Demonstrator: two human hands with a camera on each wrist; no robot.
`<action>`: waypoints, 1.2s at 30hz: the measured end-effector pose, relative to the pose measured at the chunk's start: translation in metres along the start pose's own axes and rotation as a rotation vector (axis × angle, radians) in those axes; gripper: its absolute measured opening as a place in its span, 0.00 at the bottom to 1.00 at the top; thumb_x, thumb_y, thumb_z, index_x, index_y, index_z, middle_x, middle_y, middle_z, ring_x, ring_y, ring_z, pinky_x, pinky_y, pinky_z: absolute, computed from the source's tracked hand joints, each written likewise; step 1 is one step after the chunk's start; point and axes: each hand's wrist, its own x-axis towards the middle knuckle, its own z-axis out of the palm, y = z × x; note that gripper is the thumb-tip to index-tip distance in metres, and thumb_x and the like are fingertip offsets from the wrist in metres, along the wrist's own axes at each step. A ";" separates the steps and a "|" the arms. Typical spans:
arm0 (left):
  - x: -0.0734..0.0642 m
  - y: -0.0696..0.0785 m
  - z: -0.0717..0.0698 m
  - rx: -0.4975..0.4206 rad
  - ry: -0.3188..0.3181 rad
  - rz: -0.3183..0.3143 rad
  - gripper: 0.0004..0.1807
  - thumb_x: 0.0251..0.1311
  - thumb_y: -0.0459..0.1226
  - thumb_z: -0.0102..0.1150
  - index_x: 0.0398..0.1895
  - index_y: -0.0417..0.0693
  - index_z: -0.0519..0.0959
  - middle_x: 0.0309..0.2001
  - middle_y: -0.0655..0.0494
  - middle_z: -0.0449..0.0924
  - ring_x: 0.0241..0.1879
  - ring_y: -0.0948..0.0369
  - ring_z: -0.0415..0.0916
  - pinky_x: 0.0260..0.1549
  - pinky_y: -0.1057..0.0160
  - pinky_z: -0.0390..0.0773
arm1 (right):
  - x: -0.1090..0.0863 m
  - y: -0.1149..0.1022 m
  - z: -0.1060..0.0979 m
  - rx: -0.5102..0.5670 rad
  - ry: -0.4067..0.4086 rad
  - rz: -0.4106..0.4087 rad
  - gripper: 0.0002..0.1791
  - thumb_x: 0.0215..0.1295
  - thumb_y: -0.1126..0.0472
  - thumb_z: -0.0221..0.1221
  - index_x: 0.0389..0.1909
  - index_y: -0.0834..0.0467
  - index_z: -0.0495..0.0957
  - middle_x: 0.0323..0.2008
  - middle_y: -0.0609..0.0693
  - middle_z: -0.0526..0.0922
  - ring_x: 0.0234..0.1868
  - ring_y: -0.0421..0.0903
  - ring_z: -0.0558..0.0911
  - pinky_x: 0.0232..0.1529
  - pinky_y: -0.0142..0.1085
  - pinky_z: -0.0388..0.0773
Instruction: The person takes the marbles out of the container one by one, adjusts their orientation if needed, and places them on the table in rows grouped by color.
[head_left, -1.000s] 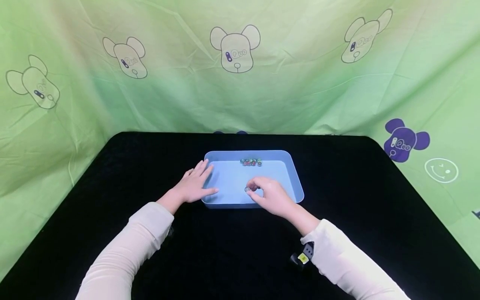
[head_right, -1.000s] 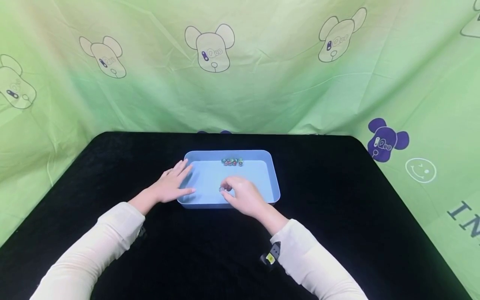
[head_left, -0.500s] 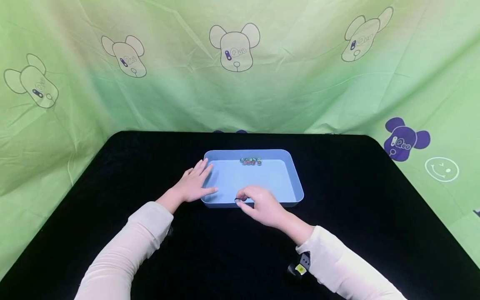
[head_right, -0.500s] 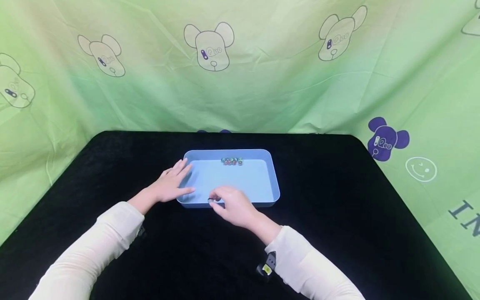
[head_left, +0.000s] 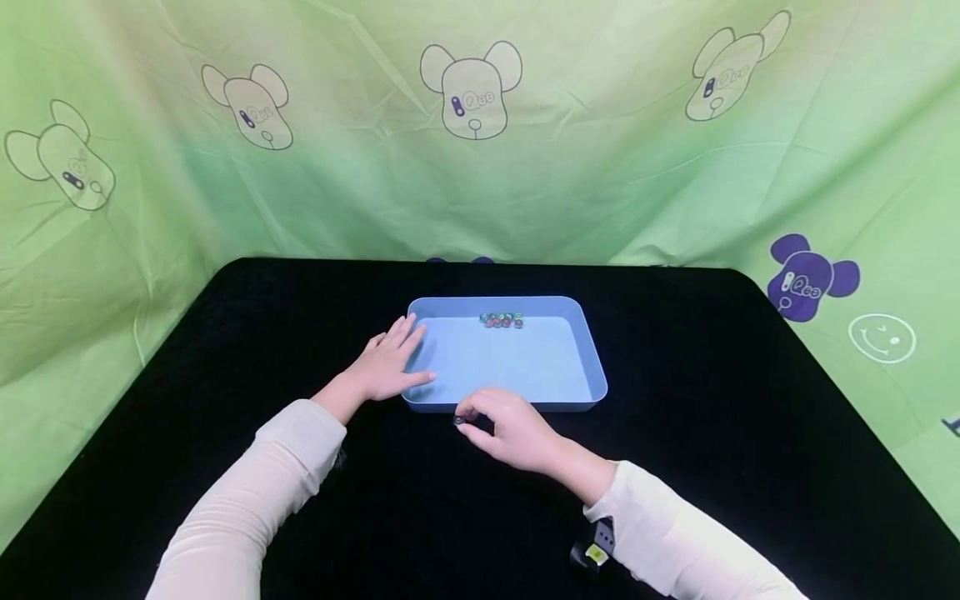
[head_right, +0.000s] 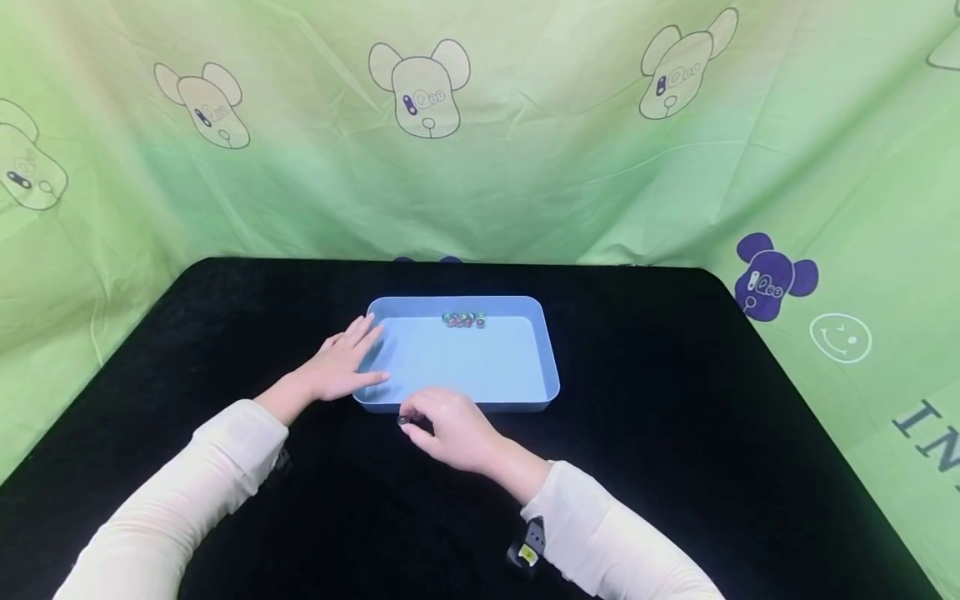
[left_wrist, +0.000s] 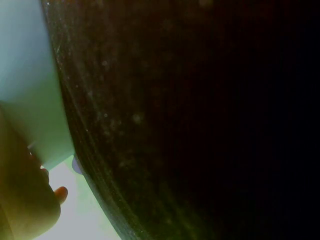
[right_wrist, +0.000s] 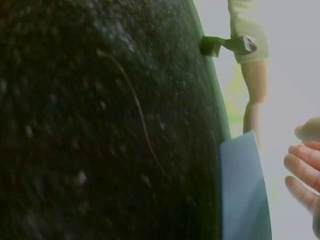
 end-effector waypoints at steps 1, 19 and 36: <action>0.000 0.000 0.000 -0.002 0.002 0.000 0.45 0.53 0.62 0.40 0.66 0.43 0.45 0.66 0.46 0.34 0.64 0.52 0.32 0.55 0.46 0.46 | 0.000 -0.001 0.001 -0.002 -0.005 0.001 0.06 0.51 0.66 0.59 0.31 0.58 0.74 0.29 0.45 0.77 0.32 0.38 0.74 0.35 0.29 0.70; 0.001 0.001 0.001 -0.002 -0.008 0.001 0.45 0.53 0.62 0.40 0.66 0.44 0.44 0.67 0.47 0.33 0.64 0.52 0.31 0.55 0.47 0.45 | -0.001 -0.014 0.022 -0.033 -0.066 -0.054 0.07 0.49 0.65 0.60 0.30 0.56 0.74 0.28 0.43 0.75 0.31 0.35 0.74 0.34 0.24 0.68; -0.002 0.000 -0.003 -0.021 -0.022 -0.011 0.45 0.53 0.61 0.40 0.66 0.44 0.43 0.67 0.48 0.32 0.64 0.54 0.29 0.56 0.47 0.43 | 0.004 -0.024 0.033 -0.015 -0.155 -0.078 0.06 0.50 0.64 0.59 0.31 0.56 0.75 0.28 0.43 0.76 0.32 0.34 0.74 0.36 0.23 0.67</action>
